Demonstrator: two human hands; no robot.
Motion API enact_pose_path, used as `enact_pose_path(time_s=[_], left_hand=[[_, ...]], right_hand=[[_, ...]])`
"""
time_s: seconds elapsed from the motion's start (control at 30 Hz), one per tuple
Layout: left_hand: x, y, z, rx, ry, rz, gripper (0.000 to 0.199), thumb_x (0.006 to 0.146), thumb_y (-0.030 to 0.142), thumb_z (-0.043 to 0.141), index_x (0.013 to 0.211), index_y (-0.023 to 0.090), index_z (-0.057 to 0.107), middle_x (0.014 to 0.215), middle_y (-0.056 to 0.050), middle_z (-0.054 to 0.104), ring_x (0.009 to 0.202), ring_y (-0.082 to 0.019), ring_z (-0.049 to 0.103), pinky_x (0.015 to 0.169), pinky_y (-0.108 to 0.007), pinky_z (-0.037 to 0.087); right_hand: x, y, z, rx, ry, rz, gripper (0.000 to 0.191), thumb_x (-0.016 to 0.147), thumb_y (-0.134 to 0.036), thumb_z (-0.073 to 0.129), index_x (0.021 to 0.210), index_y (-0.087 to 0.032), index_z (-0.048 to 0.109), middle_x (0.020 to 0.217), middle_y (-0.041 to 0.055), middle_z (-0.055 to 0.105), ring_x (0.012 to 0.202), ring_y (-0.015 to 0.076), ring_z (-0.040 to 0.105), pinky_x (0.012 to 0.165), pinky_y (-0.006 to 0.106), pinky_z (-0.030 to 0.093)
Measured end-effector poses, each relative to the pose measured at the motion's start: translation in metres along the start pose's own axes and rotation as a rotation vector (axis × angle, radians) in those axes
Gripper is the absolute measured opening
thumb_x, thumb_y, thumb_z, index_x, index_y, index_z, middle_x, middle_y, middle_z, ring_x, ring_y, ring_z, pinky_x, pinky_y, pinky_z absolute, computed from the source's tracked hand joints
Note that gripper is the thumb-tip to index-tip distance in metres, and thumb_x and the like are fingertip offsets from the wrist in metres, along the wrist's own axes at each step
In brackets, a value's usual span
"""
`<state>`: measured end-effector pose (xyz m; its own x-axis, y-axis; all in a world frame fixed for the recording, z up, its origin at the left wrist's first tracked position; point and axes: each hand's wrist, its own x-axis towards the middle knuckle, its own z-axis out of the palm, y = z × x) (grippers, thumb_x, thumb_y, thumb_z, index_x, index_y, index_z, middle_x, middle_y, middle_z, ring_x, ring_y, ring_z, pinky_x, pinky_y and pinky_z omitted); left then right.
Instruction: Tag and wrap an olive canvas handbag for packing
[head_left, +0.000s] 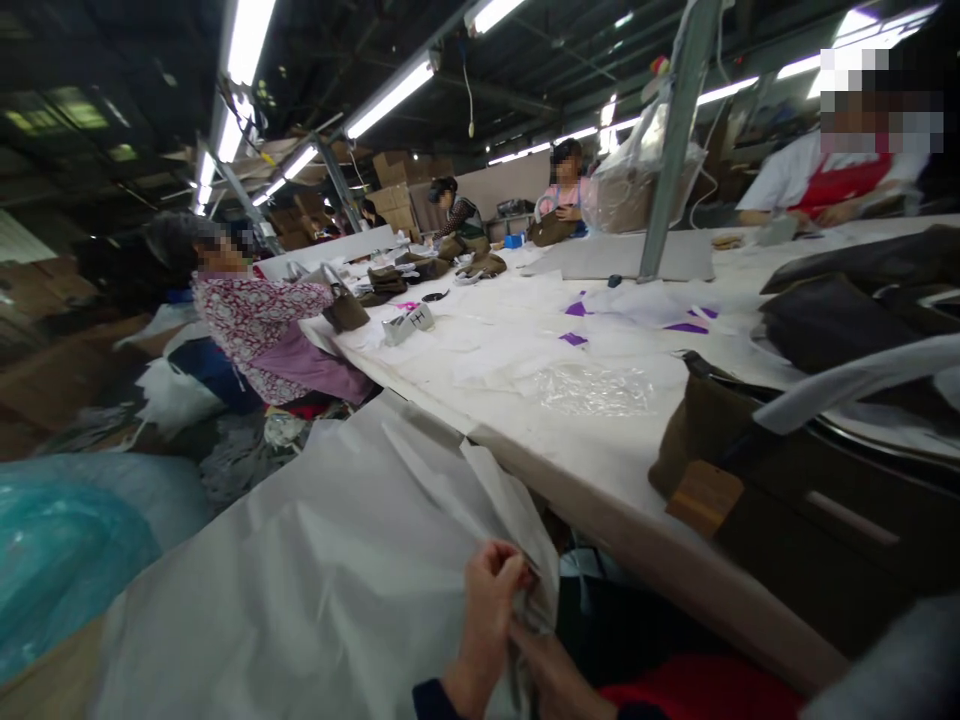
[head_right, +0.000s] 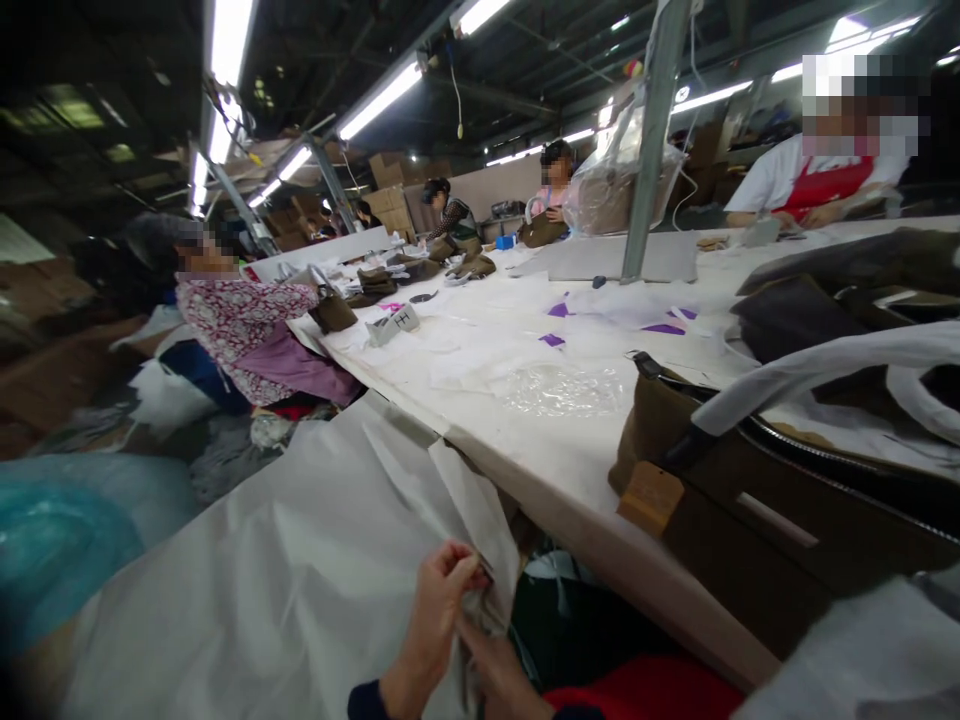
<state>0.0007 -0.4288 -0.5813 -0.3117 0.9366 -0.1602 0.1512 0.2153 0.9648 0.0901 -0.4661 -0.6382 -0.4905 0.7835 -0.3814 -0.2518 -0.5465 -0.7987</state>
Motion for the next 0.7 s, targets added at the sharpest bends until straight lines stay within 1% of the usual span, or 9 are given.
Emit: enact_pose_path(time_s=[0.03,0.1,0.2,0.3,0.4,0.5,0.57,0.63,0.7], left_hand=[[0.000,0.001,0.002,0.012,-0.038,0.019,0.024,0.077,0.036,0.059,0.082,0.015,0.067,0.076,-0.007,0.071,0.071,-0.019,0.067,0.067,-0.028,0.054],[0.013,0.000,-0.010,0.060,-0.064,0.062,0.027,0.076,0.039,0.062,0.087,0.016,0.069,0.083,-0.008,0.072,0.079,-0.020,0.068,0.071,-0.029,0.054],[0.059,-0.012,-0.057,0.187,0.058,0.097,0.035,0.074,0.045,0.062,0.092,0.015,0.066,0.091,-0.011,0.071,0.085,-0.024,0.066,0.079,-0.036,0.053],[0.107,-0.035,-0.110,0.347,0.208,0.082,0.040,0.069,0.047,0.061,0.092,0.015,0.062,0.098,-0.014,0.069,0.087,-0.028,0.066,0.086,-0.045,0.051],[0.134,-0.056,-0.153,0.505,0.306,0.074,0.042,0.068,0.046,0.059,0.095,0.015,0.060,0.108,-0.018,0.066,0.102,-0.034,0.063,0.094,-0.051,0.048],[0.142,-0.070,-0.188,0.652,0.384,0.068,0.044,0.068,0.044,0.059,0.102,0.016,0.058,0.122,-0.020,0.061,0.125,-0.037,0.052,0.105,-0.053,0.040],[0.142,-0.076,-0.210,0.732,0.425,0.027,0.048,0.070,0.045,0.059,0.107,0.015,0.056,0.128,-0.022,0.058,0.131,-0.040,0.046,0.107,-0.057,0.037],[0.140,-0.081,-0.224,0.792,0.442,-0.024,0.055,0.071,0.047,0.057,0.113,0.012,0.055,0.131,-0.025,0.055,0.132,-0.043,0.044,0.105,-0.061,0.036],[0.138,-0.085,-0.225,0.832,0.418,-0.047,0.061,0.074,0.048,0.055,0.120,0.008,0.053,0.133,-0.028,0.053,0.132,-0.044,0.044,0.104,-0.062,0.036]], right_hand=[[-0.001,-0.003,-0.012,0.036,0.069,0.000,0.067,0.070,-0.073,0.065,0.111,-0.021,0.068,0.104,0.0092,0.072,0.103,0.0283,0.065,0.090,0.039,0.051],[-0.006,-0.012,-0.047,0.141,0.219,0.050,0.068,0.065,-0.071,0.070,0.108,-0.019,0.070,0.105,0.0107,0.073,0.104,0.0292,0.066,0.093,0.039,0.050],[-0.017,-0.022,-0.100,0.191,0.362,0.170,0.063,0.054,-0.063,0.080,0.095,-0.016,0.073,0.103,0.0156,0.074,0.107,0.0341,0.066,0.095,0.041,0.051],[-0.027,-0.021,-0.128,0.177,0.361,0.201,0.051,0.057,-0.064,0.077,0.085,-0.021,0.075,0.107,0.0150,0.074,0.111,0.0352,0.066,0.093,0.039,0.052],[-0.028,-0.017,-0.128,0.187,0.304,0.192,0.044,0.058,-0.061,0.079,0.079,-0.023,0.076,0.107,0.0120,0.074,0.115,0.0339,0.064,0.096,0.037,0.051],[-0.027,-0.015,-0.119,0.138,0.253,0.234,0.049,0.059,-0.063,0.079,0.080,-0.019,0.077,0.106,0.0127,0.075,0.115,0.0339,0.064,0.102,0.038,0.048],[-0.027,-0.016,-0.115,0.111,0.247,0.244,0.050,0.059,-0.062,0.079,0.083,-0.018,0.077,0.107,0.0131,0.075,0.114,0.0337,0.064,0.102,0.039,0.048],[-0.027,-0.016,-0.111,0.099,0.249,0.217,0.049,0.059,-0.058,0.080,0.088,-0.018,0.078,0.110,0.0121,0.074,0.117,0.0328,0.063,0.101,0.037,0.048],[-0.026,-0.014,-0.101,0.084,0.252,0.205,0.051,0.060,-0.055,0.081,0.095,-0.019,0.077,0.112,0.0111,0.074,0.118,0.0313,0.063,0.102,0.036,0.047]])
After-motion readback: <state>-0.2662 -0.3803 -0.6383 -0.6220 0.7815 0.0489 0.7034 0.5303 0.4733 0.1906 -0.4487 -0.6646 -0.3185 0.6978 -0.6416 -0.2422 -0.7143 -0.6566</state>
